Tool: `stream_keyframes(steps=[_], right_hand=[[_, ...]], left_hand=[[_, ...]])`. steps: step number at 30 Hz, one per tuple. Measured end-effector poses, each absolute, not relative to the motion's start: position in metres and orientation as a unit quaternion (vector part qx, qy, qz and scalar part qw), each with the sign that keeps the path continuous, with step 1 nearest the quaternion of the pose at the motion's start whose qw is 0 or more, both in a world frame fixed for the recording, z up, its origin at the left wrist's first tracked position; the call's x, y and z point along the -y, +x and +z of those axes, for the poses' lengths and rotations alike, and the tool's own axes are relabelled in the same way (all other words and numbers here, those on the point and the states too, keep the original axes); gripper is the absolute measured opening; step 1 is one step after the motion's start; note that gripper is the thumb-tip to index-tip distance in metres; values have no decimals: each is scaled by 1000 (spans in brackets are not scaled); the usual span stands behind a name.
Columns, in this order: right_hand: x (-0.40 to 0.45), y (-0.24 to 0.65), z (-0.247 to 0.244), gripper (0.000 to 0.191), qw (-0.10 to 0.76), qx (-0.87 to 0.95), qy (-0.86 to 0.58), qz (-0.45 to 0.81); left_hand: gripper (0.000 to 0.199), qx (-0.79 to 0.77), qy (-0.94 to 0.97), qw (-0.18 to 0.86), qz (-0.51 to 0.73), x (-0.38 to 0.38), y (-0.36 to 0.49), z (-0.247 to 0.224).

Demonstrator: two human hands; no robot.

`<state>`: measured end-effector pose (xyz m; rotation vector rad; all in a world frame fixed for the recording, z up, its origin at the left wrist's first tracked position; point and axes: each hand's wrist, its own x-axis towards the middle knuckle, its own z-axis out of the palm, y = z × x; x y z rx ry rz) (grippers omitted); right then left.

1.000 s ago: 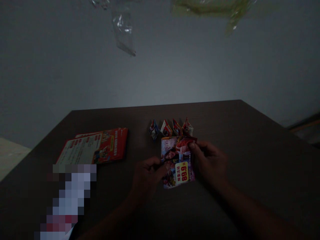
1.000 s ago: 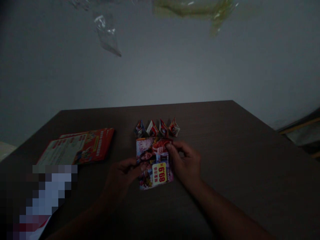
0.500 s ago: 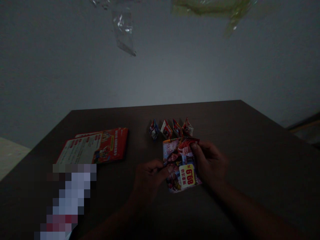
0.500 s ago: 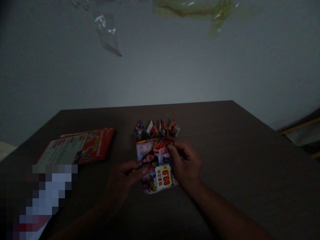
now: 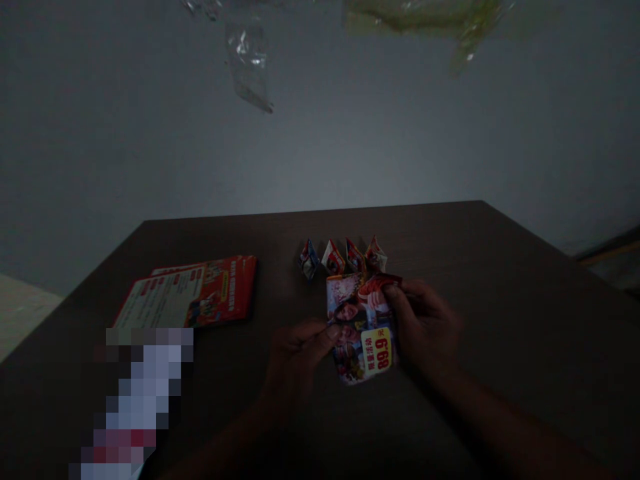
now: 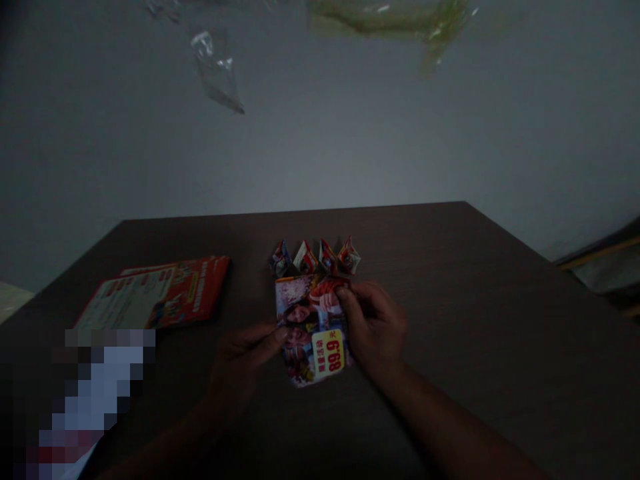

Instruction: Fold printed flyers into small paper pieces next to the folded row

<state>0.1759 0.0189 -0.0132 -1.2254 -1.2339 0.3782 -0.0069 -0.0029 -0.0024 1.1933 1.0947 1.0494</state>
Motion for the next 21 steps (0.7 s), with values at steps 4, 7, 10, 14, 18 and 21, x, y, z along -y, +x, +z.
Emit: stream_keyframes(steps=[4, 7, 10, 14, 18, 21], right_hand=[[-19, 175, -13, 10, 632, 537, -531, 174], [-18, 175, -13, 8, 638, 540, -521, 174], [-18, 176, -12, 5, 637, 547, -514, 177], [-18, 176, -11, 4, 633, 553, -514, 174], [-18, 176, -10, 4, 628, 556, -519, 165], [-17, 175, -10, 4, 629, 557, -518, 159]], left_hand=[[22, -514, 536, 510, 435, 3, -7, -2], [19, -524, 544, 480, 446, 2, -9, -4], [21, -505, 540, 491, 461, 1, -10, -6], [17, -511, 518, 494, 475, 0, -9, -10], [14, -473, 497, 519, 509, -1, -9, -16], [13, -450, 464, 556, 523, -1, -10, -21]])
